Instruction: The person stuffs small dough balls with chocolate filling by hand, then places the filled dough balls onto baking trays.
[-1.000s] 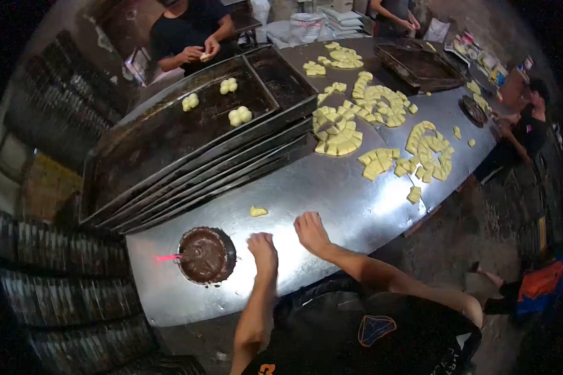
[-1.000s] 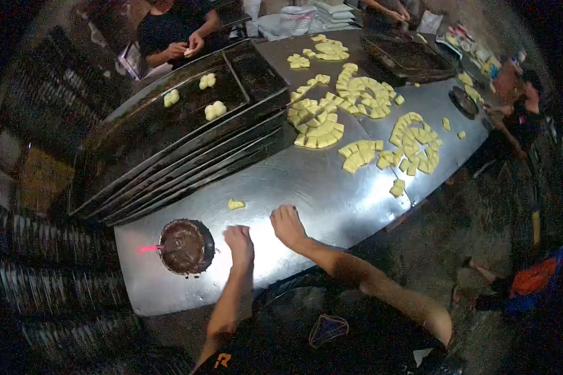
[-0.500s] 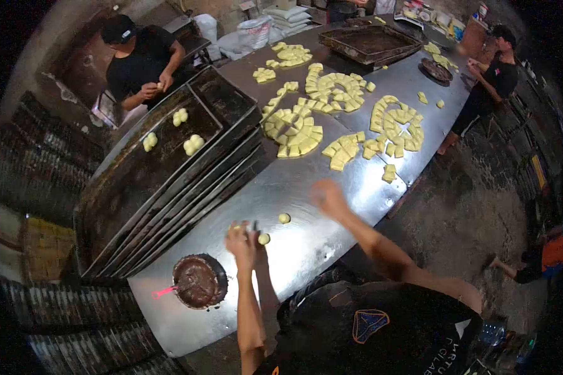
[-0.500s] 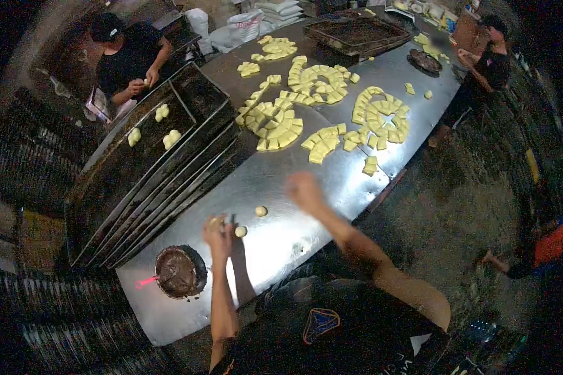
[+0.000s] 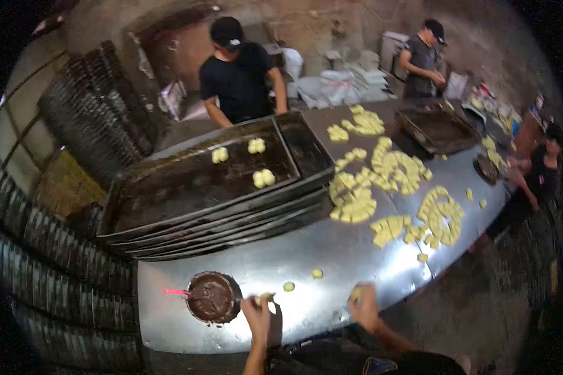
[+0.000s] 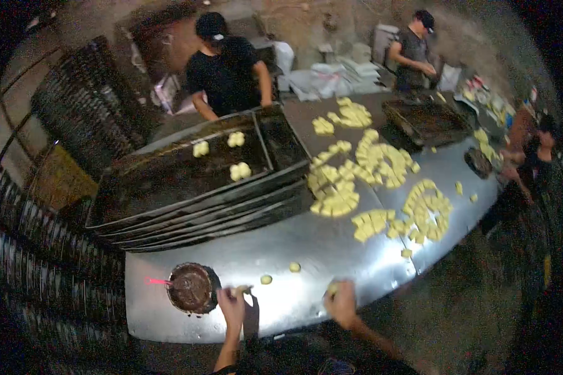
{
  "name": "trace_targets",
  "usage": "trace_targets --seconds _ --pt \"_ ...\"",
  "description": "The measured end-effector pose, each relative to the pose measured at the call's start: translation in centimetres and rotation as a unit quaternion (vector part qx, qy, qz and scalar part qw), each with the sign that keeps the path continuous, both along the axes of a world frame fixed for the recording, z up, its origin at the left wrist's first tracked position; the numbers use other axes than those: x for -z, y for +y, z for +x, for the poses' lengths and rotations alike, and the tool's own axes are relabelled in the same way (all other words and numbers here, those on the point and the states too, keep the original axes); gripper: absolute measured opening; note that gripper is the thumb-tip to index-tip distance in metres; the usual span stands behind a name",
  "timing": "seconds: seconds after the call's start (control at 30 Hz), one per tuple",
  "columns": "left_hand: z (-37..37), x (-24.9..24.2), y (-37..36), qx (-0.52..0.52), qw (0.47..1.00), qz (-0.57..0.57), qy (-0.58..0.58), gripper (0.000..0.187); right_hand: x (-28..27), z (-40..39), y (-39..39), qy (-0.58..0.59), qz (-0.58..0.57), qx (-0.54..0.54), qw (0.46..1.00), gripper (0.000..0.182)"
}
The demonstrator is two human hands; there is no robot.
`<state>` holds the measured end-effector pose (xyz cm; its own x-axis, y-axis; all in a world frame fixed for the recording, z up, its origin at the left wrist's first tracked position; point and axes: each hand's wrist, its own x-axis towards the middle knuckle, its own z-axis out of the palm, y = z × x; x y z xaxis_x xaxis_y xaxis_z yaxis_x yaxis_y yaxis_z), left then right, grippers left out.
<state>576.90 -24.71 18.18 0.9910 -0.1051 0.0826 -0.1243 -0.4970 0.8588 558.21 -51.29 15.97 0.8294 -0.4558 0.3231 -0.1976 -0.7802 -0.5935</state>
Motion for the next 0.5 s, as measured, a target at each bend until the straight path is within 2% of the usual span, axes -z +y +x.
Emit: trace_targets --seconds 0.07,0.1,0.17,0.2,0.23,0.27,0.3,0.33,0.43,0.5 --pt "-4.4 1.2 4.0 0.091 0.981 0.158 -0.072 0.026 0.4 0.4 1.7 0.139 -0.051 -0.14 0.979 0.032" --pt "-4.2 1.4 4.2 0.081 0.982 0.157 -0.073 0.026 0.5 1.5 1.6 0.136 -0.055 -0.149 0.978 0.032" --pt "-4.1 0.9 4.4 0.16 0.94 0.233 -0.191 0.023 0.7 3.4 1.5 0.035 -0.115 -0.166 0.979 0.03" --pt "-2.8 0.6 3.2 0.208 0.916 0.287 -0.189 0.019 0.9 4.8 2.0 0.037 -0.112 -0.176 0.977 0.03" --pt "-1.7 3.0 1.3 0.161 0.943 0.226 -0.185 0.013 0.9 6.3 2.8 0.027 -0.14 -0.165 0.976 0.028" --pt "-1.3 4.7 -0.3 0.131 0.942 0.242 -0.19 0.013 1.3 7.5 4.1 0.016 -0.168 -0.153 0.974 0.025" --pt "-3.1 5.5 -1.2 0.162 0.929 0.288 -0.169 0.013 2.6 7.7 5.7 0.007 -0.147 -0.148 0.978 0.02" --pt "-4.2 6.4 -2.0 0.19 0.912 0.328 -0.156 0.013 2.2 6.9 6.9 0.014 -0.134 -0.197 0.971 0.018" --pt "-7.7 6.9 1.6 0.243 0.912 0.238 -0.227 0.015 2.8 4.8 5.8 -0.011 -0.097 -0.265 0.959 0.017" --pt "-5.2 7.9 4.3 0.23 0.891 0.331 -0.21 0.019 4.6 4.2 2.2 0.083 -0.3 -0.274 0.91 0.016"
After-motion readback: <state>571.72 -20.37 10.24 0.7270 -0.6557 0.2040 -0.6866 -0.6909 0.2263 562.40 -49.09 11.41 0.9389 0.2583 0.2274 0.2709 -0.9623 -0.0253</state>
